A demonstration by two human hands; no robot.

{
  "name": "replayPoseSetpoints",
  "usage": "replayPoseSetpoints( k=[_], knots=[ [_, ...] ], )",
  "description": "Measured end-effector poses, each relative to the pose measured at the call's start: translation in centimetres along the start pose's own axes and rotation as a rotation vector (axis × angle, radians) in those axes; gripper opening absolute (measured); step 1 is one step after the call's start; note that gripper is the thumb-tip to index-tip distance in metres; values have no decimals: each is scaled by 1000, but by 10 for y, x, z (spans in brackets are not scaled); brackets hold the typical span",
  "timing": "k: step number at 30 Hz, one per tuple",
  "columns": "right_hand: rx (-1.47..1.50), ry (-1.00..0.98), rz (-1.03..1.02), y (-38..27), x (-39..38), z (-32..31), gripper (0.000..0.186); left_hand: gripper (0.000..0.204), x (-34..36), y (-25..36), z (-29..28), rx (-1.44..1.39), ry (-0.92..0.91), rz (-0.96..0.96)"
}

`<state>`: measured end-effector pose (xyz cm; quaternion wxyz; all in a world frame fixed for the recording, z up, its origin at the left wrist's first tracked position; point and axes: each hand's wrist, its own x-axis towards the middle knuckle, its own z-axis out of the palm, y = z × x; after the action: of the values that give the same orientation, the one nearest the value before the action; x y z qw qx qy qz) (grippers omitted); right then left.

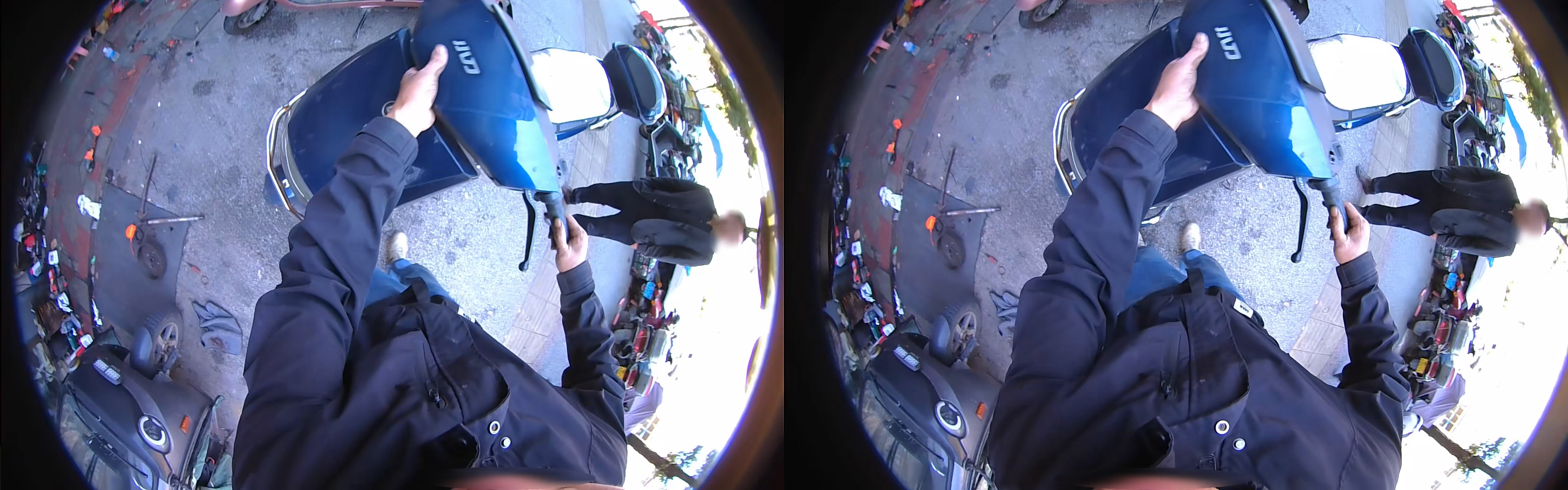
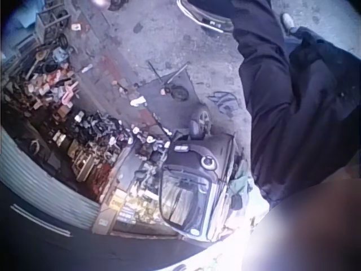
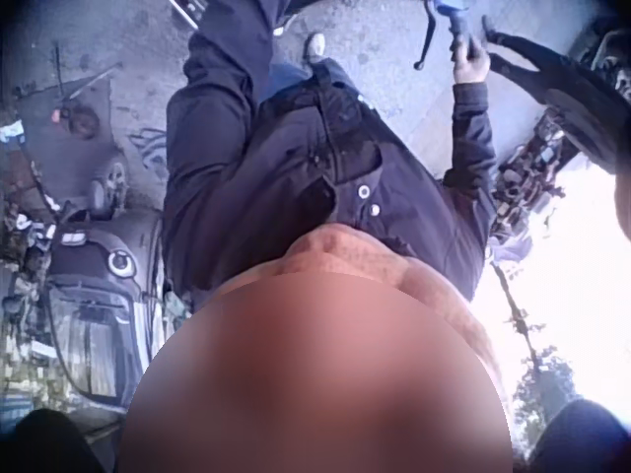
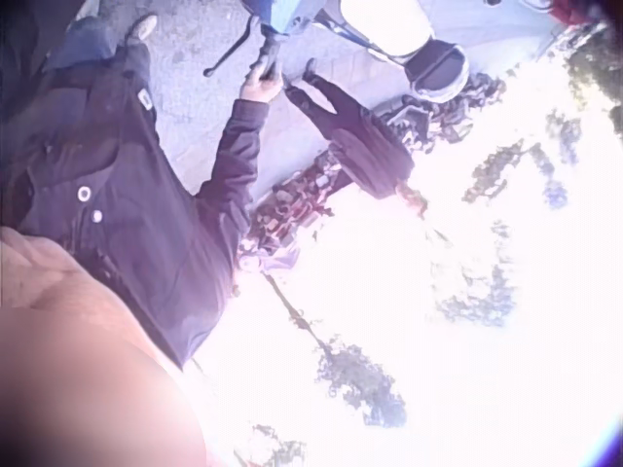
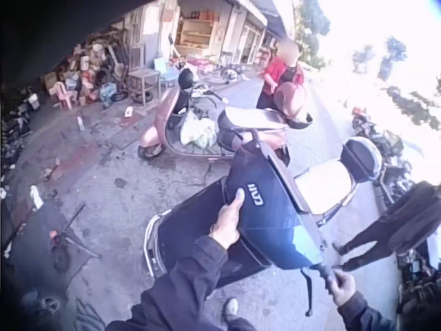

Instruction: The person disassembles the front fairing and handlebar area of a blue scooter using a wrench and a cordless drill. They remove the front cover, loosen bolts on the handlebar assembly, and reposition components while working in a cluttered outdoor repair area.

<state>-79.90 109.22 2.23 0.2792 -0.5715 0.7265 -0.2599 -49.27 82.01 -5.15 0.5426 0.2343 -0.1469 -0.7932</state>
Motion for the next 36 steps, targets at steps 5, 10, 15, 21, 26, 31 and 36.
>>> replayPoseSetpoints(
  k=[5, 10, 15, 21, 26, 31, 36],
  knots=[
    [-75, 75, 25, 10, -15, -1, 35, 51, -22, -17, -27, 48, -114, 125],
    [-390, 118, -119, 7, -9, -9, 49, 20, -156, -43, -77, 441, 47, 725],
    [-321, 91, -25, 57, -21, -55, 53, 18, -236, -118, -146, 378, -39, 358],
    [-321, 48, 96, 63, -20, -74, 57, 19, -272, -209, -202, 465, 49, 82],
    [-211, 93, 83, 84, -15, -74, 56, 18, -283, -236, -217, 506, 79, -31],
    [205, 125, 205, 168, 13, -132, 45, 17, -280, -235, -217, 532, 85, -124],
    [-613, -80, -199, 235, 79, -133, 36, 18, -285, -250, -225, 611, 169, -165]
  ],
)
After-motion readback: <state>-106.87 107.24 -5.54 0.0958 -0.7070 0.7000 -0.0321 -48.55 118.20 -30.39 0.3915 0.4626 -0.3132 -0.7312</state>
